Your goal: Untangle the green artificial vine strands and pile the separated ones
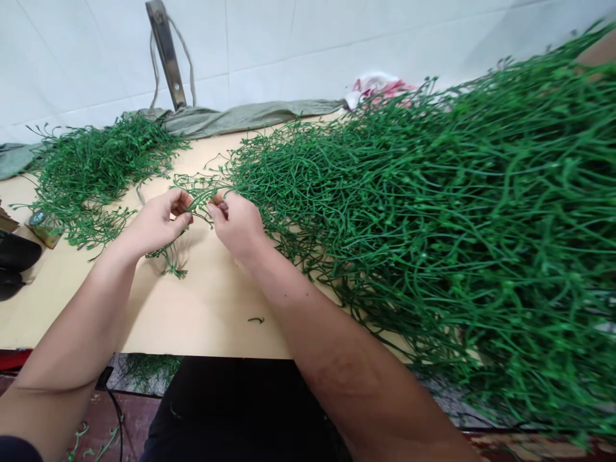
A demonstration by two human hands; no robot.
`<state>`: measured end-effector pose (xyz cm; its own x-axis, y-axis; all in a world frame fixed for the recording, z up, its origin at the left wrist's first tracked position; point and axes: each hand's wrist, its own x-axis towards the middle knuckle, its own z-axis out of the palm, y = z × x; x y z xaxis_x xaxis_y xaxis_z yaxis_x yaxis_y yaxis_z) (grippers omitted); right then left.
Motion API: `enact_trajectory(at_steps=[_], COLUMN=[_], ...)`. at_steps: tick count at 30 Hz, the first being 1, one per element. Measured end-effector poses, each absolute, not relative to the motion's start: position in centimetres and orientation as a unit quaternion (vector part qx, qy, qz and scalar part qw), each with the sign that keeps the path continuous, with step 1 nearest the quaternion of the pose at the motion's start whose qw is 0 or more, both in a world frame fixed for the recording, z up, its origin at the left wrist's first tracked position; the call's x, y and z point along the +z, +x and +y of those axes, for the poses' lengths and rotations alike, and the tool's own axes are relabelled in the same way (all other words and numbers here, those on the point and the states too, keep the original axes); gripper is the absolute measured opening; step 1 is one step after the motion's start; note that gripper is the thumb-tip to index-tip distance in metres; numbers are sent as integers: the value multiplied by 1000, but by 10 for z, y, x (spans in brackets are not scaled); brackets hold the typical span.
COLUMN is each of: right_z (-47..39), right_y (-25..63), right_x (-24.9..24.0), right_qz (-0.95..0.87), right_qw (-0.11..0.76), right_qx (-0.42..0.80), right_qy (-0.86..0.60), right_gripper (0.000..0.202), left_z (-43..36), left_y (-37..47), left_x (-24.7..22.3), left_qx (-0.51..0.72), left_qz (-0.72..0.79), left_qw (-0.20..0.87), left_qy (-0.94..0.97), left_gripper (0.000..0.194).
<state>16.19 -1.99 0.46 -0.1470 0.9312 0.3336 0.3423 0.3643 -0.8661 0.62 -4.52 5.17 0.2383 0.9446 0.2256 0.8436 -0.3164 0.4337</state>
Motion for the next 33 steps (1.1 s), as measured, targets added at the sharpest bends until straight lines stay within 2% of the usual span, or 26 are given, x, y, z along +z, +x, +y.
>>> enact_trajectory(at_steps=[5,7,10,15,19,22,26,30,33], right_z=[-19,-21,-24,-28,-31,-32,-32,-30,-28], right_y=[162,162,161,158,156,156,157,159,160], right_x=[6,9,12,13,14,14,13,16,18], right_qz=[-667,-670,-672,-690,-704,-710,-706,-702,-701], right_qw=[487,487,484,457,454,454,461,470,451], right_qx=[325,318,316,329,323,314,322,327,324], right_qy=[-460,-461,-464,-454,-440,-436,-430,-424,-447], right_gripper=[12,13,14,16,18,21,20,26,32], left_z=[-43,-44,-44,-41,-43,-45,-43,-39,-41], left_y=[14,17,18,12,11,11,10,11,17], left_x=[47,48,47,42,44,45,41,44,54], left_qx=[261,250,216,147,84,66,124,253,291], left_qz=[562,570,576,604,618,613,587,567,556], left_qw=[205,210,181,81,-18,-32,47,214,329], left_qy=[758,754,767,779,782,787,799,754,706], left_gripper=[10,18,23,12,20,25,29,31,23])
